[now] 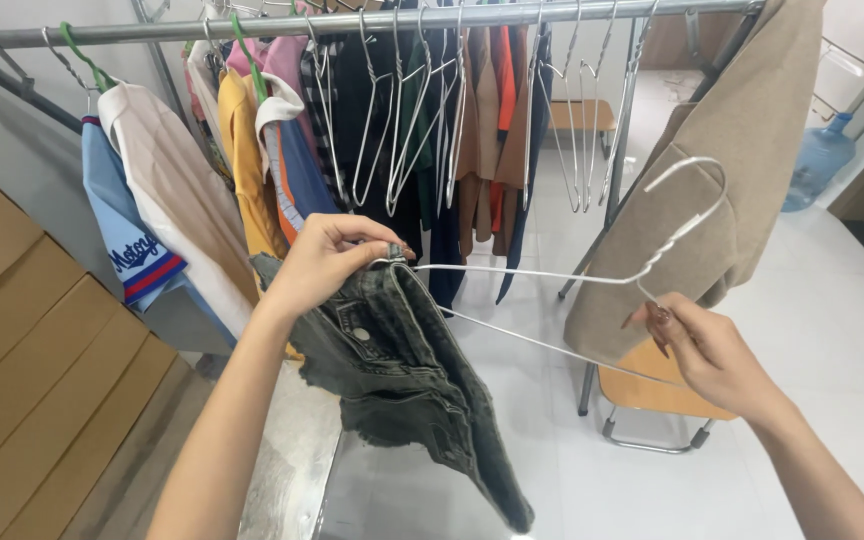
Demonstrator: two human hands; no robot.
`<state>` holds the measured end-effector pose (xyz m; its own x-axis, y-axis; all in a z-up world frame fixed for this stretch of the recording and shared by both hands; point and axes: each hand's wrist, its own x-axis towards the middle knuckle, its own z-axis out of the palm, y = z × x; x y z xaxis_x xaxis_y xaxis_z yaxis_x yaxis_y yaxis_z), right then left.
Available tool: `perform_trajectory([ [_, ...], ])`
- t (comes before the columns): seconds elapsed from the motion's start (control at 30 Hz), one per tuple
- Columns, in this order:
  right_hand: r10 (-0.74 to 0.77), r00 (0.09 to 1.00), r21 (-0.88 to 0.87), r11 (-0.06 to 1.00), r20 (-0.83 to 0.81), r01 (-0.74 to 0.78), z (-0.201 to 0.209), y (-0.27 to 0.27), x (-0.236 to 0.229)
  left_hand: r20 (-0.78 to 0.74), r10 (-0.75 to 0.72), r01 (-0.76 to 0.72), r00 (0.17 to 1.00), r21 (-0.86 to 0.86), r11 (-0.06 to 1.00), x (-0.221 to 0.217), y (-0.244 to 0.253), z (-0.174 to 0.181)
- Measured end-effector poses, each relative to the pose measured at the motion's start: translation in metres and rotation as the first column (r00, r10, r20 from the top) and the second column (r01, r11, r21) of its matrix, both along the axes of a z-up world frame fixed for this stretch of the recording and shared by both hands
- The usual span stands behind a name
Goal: Hanging various clothing items like jeans and shirts onto a garment rack using wire hangers
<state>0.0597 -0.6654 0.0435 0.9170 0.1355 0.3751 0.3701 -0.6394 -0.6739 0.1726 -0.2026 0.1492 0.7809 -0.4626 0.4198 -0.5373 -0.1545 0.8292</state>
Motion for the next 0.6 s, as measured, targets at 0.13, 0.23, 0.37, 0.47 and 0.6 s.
perform_trajectory([
  [0.13, 0.072, 0.985, 0.061, 0.995, 0.158, -0.083, -0.002, 0.029, 0.011, -0.091, -0.046, 0.048, 0.995, 0.018, 0.999, -0.013, -0.020, 0.005],
  [0.23, 0.121, 0.982, 0.102, 0.985, 0.148, -0.137, -0.008, 0.019, 0.021, -0.152, -0.003, 0.007, 0.988, 0.025, 1.000, -0.008, -0.020, -0.001],
  [0.37, 0.293, 0.942, 0.280, 0.902, 0.165, -0.330, -0.003, 0.012, 0.027, -0.241, -0.008, 0.020, 0.970, 0.046, 0.999, -0.007, -0.014, -0.004],
  [0.47, 0.219, 0.961, 0.344, 0.901, 0.169, -0.265, 0.007, 0.023, 0.031, -0.253, -0.145, 0.153, 0.956, 0.012, 0.988, -0.010, -0.002, 0.001],
  [0.6, 0.198, 0.964, 0.387, 0.887, 0.175, -0.252, 0.016, 0.031, 0.045, -0.195, -0.421, 0.372, 0.886, -0.246, 0.895, -0.015, 0.004, 0.009],
])
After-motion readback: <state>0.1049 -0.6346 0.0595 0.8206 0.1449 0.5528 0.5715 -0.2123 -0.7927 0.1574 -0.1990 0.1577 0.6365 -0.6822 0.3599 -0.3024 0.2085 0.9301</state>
